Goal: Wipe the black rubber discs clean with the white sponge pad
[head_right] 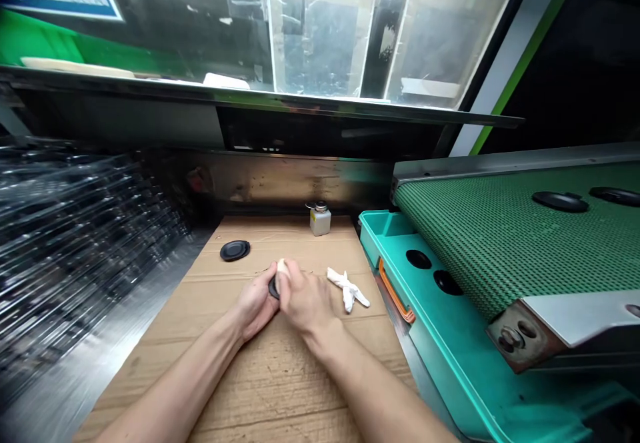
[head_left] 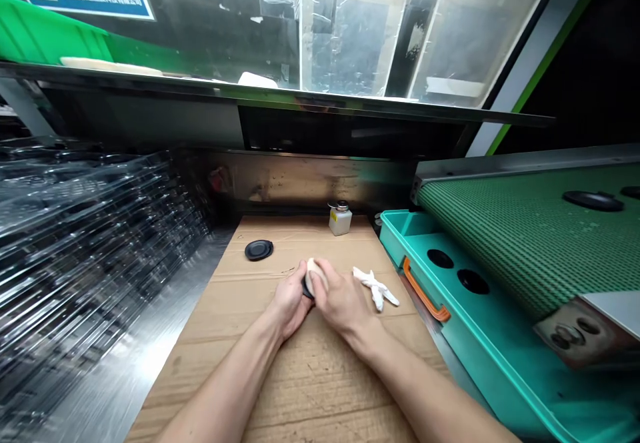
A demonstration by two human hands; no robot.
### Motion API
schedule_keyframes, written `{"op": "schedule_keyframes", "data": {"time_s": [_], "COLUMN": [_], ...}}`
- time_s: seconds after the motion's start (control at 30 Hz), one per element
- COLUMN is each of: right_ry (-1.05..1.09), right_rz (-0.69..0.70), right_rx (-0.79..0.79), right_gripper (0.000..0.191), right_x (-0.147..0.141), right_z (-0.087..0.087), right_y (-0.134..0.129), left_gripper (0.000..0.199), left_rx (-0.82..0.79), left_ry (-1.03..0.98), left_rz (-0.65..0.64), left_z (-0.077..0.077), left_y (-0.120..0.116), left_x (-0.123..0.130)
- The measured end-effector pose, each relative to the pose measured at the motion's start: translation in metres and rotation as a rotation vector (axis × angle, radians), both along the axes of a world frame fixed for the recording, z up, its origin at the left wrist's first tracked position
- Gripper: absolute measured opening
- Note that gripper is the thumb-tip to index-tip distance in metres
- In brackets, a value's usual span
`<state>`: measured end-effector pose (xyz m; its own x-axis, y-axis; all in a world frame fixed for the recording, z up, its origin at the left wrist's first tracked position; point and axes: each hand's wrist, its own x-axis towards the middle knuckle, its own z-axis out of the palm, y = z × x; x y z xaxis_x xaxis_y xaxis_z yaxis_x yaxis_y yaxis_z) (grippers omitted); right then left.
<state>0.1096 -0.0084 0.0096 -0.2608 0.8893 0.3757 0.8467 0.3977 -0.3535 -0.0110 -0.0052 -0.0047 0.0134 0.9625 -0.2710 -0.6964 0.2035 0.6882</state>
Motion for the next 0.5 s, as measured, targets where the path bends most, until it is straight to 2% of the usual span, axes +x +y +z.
{"op": "schedule_keyframes", "data": {"time_s": [0.07,0.2,0.37,0.5], "right_ry": [-0.076,-0.129,-0.063,-0.044], "right_rz": [-0.003,-0.135,0.008,-0.153], "right_rx": [0.022,0.033,0.034,0.039], "right_gripper": [0.036,0.036,0.037,0.038], "right_x": [-0.007,-0.002,-0.004,-0.004], "right_z": [-0.001,-0.003,-0.006,-0.006], "right_y": [0.001,0.001,-0.003,0.009], "left_gripper": [0.026,0.026,0.03,0.03], "left_rx": [-0.008,-0.024,0.009,0.027], "left_ry": [-0.036,-0.028,-0.002,-0.02], "left_rz": [-0.007,-0.034,-0.047,-0.068], "left_z": [0.0,0.0,0.0,0.001], "left_y": [0.001,0.001,0.001,0.001], "left_x": [-0.002,-0.002,-0.002,-0.002]}}
